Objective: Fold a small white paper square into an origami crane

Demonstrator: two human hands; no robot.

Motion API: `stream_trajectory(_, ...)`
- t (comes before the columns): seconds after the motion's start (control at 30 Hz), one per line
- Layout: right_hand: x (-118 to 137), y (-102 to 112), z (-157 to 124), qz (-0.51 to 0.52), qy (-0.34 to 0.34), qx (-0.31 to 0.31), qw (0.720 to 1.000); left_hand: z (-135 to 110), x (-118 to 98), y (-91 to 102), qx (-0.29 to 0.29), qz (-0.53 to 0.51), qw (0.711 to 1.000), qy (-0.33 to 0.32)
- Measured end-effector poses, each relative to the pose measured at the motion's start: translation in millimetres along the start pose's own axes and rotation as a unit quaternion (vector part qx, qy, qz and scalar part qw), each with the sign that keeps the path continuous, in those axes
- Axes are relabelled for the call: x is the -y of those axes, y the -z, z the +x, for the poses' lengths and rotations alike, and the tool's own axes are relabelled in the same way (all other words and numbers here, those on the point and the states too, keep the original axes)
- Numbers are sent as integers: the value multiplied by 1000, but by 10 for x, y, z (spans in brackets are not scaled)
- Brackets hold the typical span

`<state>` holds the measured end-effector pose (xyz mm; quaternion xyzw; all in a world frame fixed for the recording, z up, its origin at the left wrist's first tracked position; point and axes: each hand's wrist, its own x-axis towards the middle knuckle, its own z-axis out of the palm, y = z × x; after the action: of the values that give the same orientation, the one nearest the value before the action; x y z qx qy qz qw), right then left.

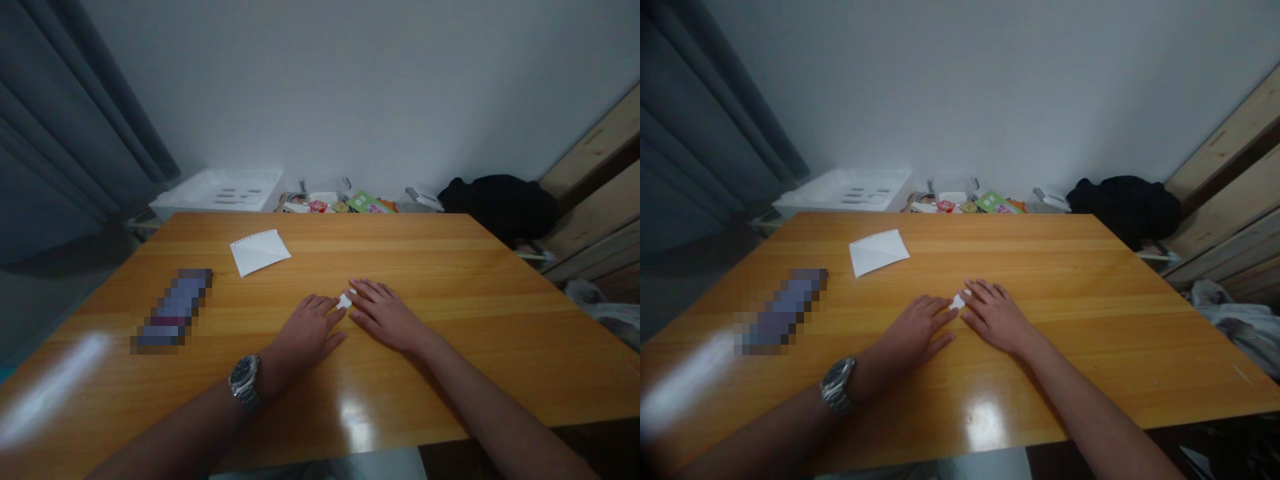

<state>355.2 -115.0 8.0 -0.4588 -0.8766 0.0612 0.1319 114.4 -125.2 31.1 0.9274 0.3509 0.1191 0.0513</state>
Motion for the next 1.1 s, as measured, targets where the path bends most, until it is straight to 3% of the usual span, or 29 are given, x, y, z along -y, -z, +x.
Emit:
stream_trajectory(0.2,-29,3,55,58,10,-63,996,16,-22,6,-8,-11,1000,1)
stream_trajectory(0.4,-4,-67,62,100,21,-81,992,46,41,-25,-27,-68,997,3)
stream_trajectory(0.7,78,-119,109,101,-12,-108,989,102,139,-145,-93,-76,988,100)
stream_trajectory(1.1,77,-152,128,125,-14,-126,984,102,114,-106,-59,-17,995,76)
